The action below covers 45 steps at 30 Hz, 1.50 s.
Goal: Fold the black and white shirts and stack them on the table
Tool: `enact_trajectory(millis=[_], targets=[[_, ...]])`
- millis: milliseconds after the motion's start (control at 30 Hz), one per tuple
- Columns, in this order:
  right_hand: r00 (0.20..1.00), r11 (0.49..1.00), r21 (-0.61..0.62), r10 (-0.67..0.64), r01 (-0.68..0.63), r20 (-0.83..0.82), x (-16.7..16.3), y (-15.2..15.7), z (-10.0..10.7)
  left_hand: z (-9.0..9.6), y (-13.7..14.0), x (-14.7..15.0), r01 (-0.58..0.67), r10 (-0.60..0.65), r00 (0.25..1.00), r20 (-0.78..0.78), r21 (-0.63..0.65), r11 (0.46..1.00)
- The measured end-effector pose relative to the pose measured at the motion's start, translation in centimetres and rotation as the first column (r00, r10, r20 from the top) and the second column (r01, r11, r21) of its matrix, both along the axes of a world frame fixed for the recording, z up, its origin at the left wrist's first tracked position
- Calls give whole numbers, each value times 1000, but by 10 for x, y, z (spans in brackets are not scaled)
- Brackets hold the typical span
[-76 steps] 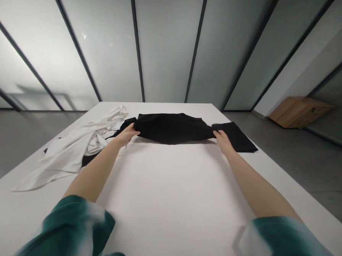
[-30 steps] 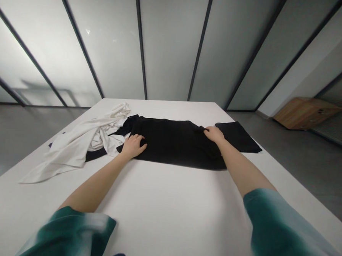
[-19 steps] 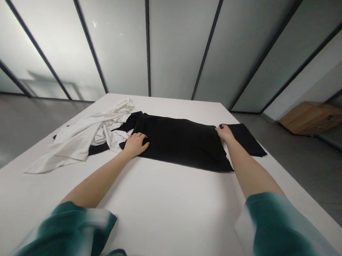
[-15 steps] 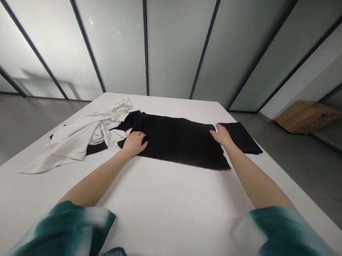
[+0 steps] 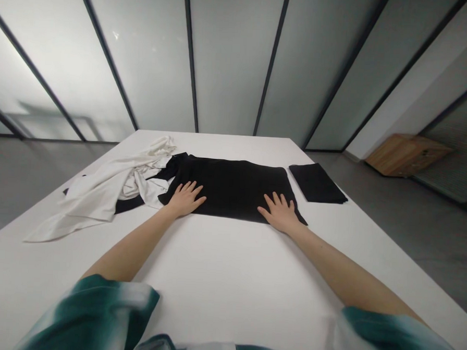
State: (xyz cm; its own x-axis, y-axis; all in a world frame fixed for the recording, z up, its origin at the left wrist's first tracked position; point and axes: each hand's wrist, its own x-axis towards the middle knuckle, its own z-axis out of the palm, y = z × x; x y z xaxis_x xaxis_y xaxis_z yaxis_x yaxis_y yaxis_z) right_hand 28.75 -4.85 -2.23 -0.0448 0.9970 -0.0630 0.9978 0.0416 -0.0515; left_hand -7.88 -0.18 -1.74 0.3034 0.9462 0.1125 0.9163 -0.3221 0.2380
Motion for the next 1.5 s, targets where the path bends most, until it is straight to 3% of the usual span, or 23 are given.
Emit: enact_trajectory(millis=[400, 667, 967, 1100, 1267, 1400, 1500], targets=[[999, 999, 27, 32, -32, 21, 12, 30, 15, 3, 8, -14, -154, 154, 987, -51, -1, 988], [999, 1000, 7, -1, 1, 47, 15, 1, 8, 13, 4, -11, -221, 208, 969, -135, -86, 971], [998, 981, 189, 50, -54, 27, 18, -8, 5, 19, -3, -7, -199, 184, 940, -288, -27, 980], [991, 938, 327, 132, -114, -32, 19, -11, 8, 18, -4, -7, -180, 179, 940, -290, 24, 983], [915, 839, 447, 391, -310, -98, 16, -15, 16, 24, -1, -3, -49, 85, 956, -280, 134, 990], [785, 753, 341, 617, -564, -65, -10, -23, 24, 36, 16, 13, 98, -65, 958, -278, 107, 989], [755, 738, 246, 655, -629, -32, -39, -31, 28, 41, 42, 34, 124, -111, 956, -271, 30, 992]])
